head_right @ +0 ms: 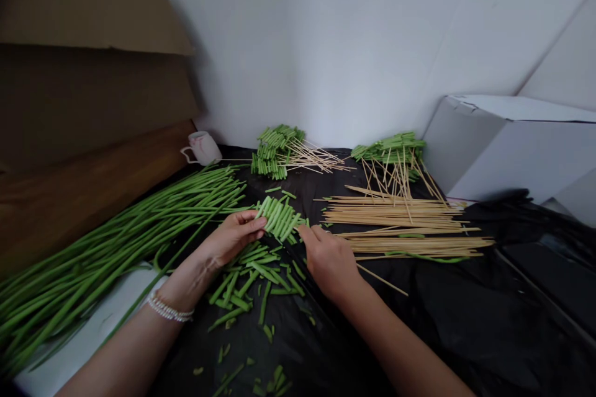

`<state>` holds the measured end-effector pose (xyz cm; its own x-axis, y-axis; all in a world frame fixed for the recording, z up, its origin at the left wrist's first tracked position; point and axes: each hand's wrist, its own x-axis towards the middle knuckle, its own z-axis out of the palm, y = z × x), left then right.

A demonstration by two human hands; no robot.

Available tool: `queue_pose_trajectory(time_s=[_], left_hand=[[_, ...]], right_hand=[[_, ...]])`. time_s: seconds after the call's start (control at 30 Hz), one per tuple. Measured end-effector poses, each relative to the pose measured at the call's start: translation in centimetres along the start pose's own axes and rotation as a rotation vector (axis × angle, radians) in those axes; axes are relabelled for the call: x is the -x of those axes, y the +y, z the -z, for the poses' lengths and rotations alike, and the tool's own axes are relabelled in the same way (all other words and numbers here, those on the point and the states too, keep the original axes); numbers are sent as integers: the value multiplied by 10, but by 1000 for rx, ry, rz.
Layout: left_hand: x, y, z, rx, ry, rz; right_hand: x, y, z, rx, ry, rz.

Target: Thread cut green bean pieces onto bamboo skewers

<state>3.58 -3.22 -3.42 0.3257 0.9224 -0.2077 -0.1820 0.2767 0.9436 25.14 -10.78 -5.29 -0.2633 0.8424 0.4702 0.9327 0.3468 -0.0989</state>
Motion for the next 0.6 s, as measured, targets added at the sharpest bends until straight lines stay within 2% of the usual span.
queue_pose_trajectory(time_s=[0.27,0.47,0.6], left_hand=[[-7,19,19,231,231,-163],[-8,23,22,314,264,-261],[-9,25,25,369,286,-310]], right_hand=[[-9,32,16,233,49,-1],[-14,45,25,337,89,-70],[-14,52,29,360,36,-97]])
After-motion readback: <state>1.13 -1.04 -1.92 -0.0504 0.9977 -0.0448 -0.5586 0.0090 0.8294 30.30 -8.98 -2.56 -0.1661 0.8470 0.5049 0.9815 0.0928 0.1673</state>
